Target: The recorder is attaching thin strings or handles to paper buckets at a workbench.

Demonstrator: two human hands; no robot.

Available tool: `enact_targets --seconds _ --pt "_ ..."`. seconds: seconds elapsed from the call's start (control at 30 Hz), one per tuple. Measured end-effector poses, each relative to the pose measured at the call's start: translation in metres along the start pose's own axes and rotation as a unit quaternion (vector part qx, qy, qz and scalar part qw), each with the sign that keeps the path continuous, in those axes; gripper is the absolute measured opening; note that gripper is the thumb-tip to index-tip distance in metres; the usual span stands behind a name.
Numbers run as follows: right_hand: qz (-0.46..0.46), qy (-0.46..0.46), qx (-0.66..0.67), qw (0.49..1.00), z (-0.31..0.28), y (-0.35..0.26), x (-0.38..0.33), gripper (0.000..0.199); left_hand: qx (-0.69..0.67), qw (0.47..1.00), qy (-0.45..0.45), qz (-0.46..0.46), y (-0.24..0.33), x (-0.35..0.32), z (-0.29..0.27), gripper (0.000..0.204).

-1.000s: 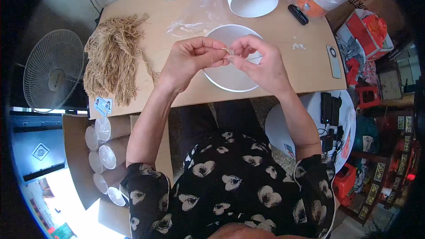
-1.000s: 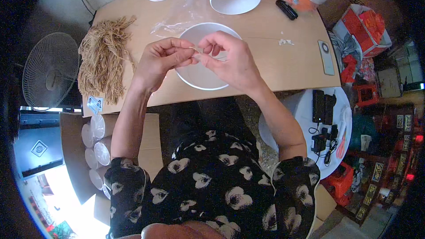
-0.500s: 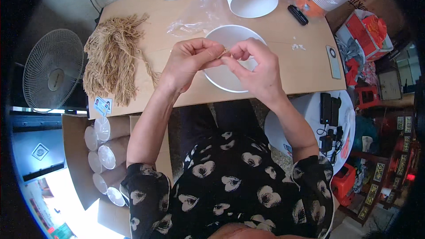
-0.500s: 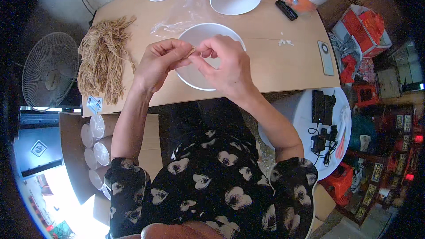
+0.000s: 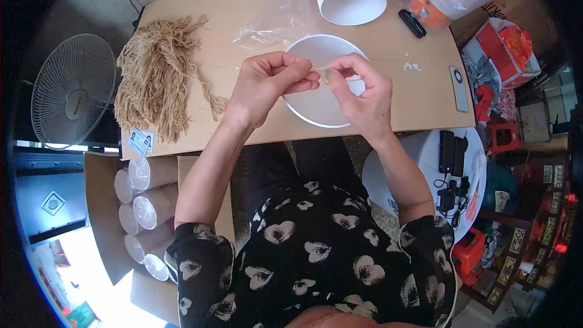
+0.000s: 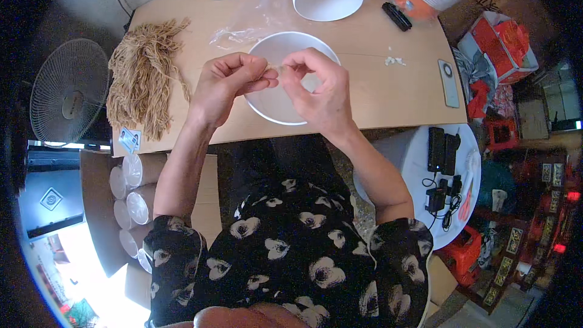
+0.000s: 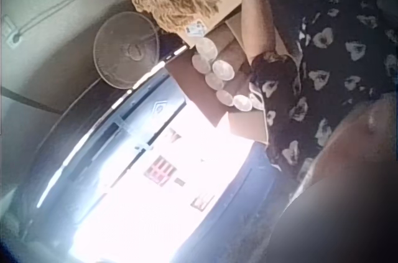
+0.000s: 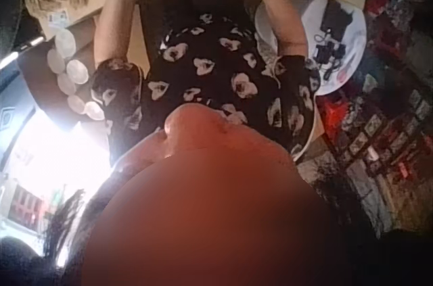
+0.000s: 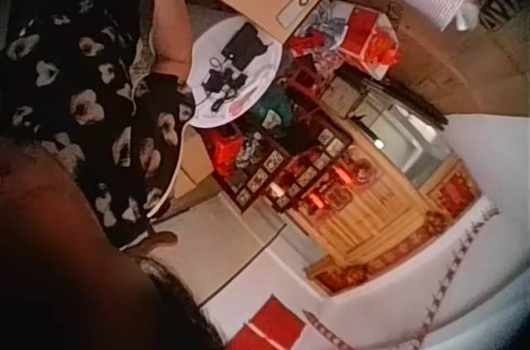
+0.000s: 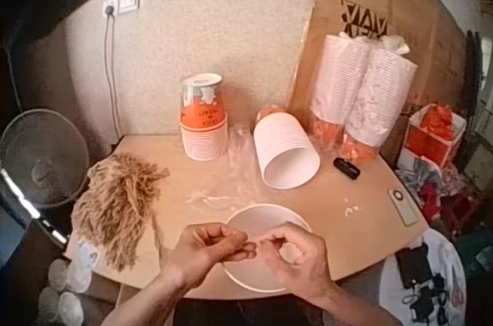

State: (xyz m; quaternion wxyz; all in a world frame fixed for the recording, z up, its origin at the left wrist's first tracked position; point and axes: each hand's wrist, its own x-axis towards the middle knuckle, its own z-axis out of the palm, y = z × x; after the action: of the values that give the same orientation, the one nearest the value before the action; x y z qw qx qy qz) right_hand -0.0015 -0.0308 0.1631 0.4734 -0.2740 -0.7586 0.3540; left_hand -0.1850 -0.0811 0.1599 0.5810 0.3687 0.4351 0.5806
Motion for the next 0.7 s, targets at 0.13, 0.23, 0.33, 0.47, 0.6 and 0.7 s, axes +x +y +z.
enact_targets --seconds 0.13,0.23,0.33,0.47,0.6,0.7 --pt "0.007 0.016 -0.009 1.000 -0.001 0.002 0.001 0.014 0.010 1.000 0.001 0.002 -0.001 0.000 -0.002 0.019" --pt "-0.026 -0.001 -0.033 0.999 0.003 0.003 0.005 0.016 0.031 0.999 -0.005 0.014 -0.004 0.001 -0.005 0.021" --pt "-0.038 -0.004 -0.025 0.999 0.003 0.006 0.006 0.015 0.005 1.000 -0.023 -0.013 0.002 -0.001 -0.002 0.025" --pt "0.034 -0.025 0.028 0.999 -0.001 0.000 0.005 0.008 0.019 0.999 -0.048 -0.009 0.005 -0.003 -0.002 0.024" --pt "0.043 -0.033 0.038 0.998 -0.005 0.005 0.005 0.007 0.109 0.992 -0.068 0.015 0.004 -0.004 -0.004 0.020" --pt "0.077 -0.033 0.092 0.992 -0.007 0.008 0.004 0.010 0.099 0.993 -0.065 0.013 0.003 -0.004 -0.006 0.019"
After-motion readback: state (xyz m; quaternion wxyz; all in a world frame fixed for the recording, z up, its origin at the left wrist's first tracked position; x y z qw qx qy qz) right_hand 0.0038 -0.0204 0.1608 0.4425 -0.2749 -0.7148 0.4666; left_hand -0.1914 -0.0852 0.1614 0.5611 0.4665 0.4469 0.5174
